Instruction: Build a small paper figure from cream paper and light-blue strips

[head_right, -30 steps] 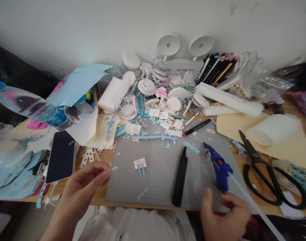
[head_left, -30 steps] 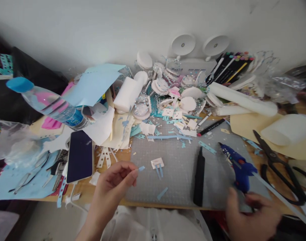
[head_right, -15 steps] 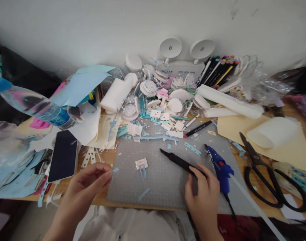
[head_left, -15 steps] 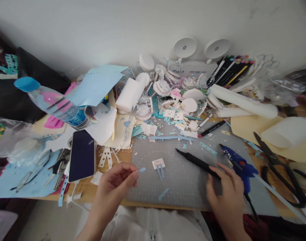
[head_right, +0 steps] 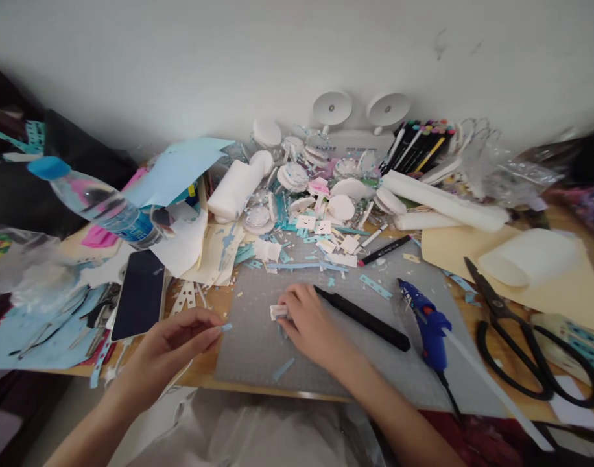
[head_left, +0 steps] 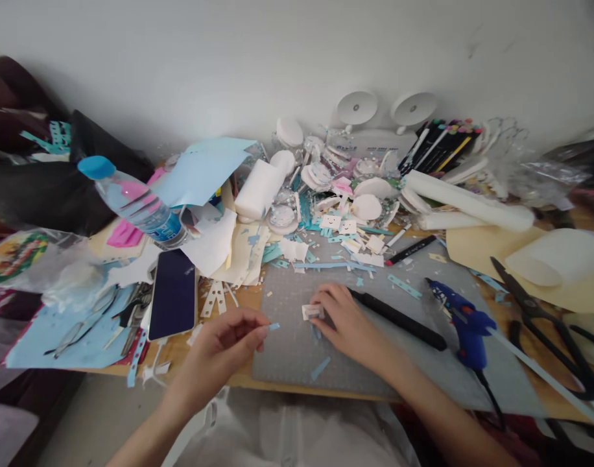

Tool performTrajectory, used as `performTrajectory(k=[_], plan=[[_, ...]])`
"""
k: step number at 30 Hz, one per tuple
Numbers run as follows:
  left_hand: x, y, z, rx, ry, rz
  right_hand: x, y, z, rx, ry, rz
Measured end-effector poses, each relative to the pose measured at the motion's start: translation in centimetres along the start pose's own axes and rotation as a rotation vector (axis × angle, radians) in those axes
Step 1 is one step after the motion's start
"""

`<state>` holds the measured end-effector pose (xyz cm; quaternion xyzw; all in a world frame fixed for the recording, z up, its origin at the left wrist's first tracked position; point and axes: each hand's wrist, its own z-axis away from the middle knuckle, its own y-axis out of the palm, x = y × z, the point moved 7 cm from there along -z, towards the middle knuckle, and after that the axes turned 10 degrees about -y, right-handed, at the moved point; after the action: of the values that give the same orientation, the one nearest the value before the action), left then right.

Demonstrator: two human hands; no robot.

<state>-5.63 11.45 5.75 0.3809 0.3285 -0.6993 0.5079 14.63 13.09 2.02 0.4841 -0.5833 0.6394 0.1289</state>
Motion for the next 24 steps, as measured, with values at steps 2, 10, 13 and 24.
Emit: performTrajectory(k=[2,10,13,24], plan=[[-0.6,0.2,-0.3,0.051,0.023,0.001,-0.3,0.1,-0.2,-0.005,0.030,-0.089],[-2.1,2.2,-5.7,0.249,0.062,0.289,-1.3,0.6,-2.0,-0.051,0.134,-0.653],[-1.9,2.9,-7.9,0.272,0.077,0.357,-2.0,0.8,-2.2,-0.114,0.180,-0.811],[1.2,5.5,-8.8,0.409,-0.009,0.359,-3.2,1.9,-0.6,-0.237,0.271,-1.114]])
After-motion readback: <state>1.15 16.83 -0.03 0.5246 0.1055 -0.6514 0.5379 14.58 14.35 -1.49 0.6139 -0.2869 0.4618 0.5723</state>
